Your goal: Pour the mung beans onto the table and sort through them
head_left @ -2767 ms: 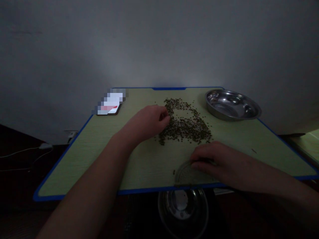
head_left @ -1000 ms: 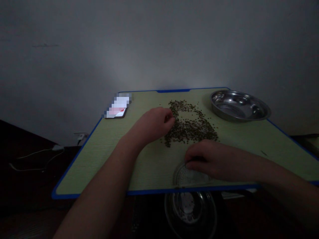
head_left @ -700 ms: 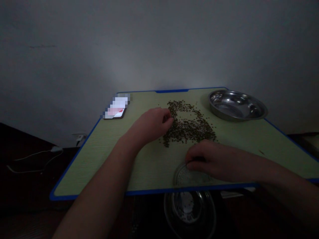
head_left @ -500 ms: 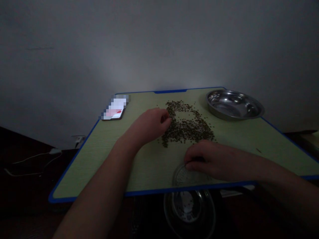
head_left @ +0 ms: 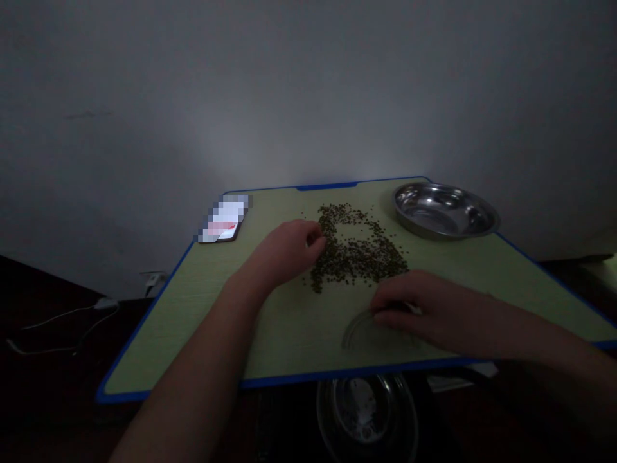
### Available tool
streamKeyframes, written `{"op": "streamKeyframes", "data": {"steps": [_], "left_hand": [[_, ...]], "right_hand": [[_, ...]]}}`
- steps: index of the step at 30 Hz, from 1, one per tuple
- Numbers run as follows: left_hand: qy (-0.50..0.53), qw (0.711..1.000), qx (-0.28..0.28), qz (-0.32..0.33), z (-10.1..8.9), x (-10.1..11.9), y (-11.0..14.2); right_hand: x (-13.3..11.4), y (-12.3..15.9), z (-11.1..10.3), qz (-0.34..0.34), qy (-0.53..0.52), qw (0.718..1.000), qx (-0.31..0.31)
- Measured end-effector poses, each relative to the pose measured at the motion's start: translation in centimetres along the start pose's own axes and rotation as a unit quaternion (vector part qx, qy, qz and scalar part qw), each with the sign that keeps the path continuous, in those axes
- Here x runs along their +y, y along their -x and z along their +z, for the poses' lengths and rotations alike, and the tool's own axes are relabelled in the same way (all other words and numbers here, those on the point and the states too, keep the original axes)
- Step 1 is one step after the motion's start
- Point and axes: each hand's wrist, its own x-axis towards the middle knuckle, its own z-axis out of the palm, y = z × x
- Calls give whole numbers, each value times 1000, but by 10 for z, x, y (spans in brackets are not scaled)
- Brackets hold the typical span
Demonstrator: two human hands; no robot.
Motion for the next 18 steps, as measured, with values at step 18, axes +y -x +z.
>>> {"op": "streamKeyframes", "data": {"steps": [18], "left_hand": [[8,1000,5,-24,0,-5,-1]], "right_hand": [[72,-3,-35,60,263,924,272]]}}
